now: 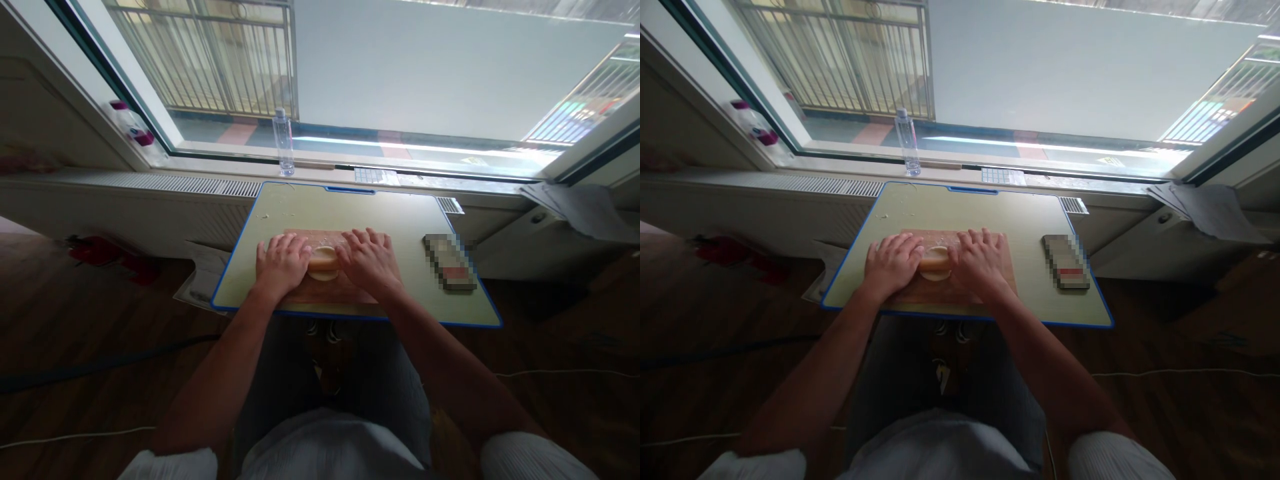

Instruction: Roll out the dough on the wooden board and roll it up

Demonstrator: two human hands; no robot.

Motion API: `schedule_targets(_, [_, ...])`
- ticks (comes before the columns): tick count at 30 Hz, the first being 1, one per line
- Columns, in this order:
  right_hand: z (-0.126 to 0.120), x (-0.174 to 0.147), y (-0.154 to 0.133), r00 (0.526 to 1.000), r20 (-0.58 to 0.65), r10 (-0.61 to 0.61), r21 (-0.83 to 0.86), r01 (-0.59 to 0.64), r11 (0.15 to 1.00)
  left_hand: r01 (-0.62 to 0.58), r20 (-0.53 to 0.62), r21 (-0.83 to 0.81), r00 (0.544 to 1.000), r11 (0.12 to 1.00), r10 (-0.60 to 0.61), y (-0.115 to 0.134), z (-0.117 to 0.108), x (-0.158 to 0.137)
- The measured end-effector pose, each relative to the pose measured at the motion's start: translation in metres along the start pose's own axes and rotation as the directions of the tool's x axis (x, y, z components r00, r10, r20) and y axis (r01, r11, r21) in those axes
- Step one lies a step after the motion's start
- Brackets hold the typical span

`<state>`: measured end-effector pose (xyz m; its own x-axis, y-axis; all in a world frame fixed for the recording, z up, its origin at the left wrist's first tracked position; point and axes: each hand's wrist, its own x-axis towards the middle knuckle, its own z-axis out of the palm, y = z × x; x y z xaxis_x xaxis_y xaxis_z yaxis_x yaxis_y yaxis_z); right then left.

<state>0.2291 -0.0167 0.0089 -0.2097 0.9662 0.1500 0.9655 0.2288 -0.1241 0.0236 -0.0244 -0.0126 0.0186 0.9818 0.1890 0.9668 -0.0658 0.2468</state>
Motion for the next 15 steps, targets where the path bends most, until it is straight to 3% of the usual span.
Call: schedule_targets(15, [0.005, 0.046, 0.007, 0.997, 0.050, 0.056, 0.069, -0.059, 0.996, 0.082, 0.153, 0.009, 0.985, 0.997, -0.083, -0.005, -0.001, 0.048])
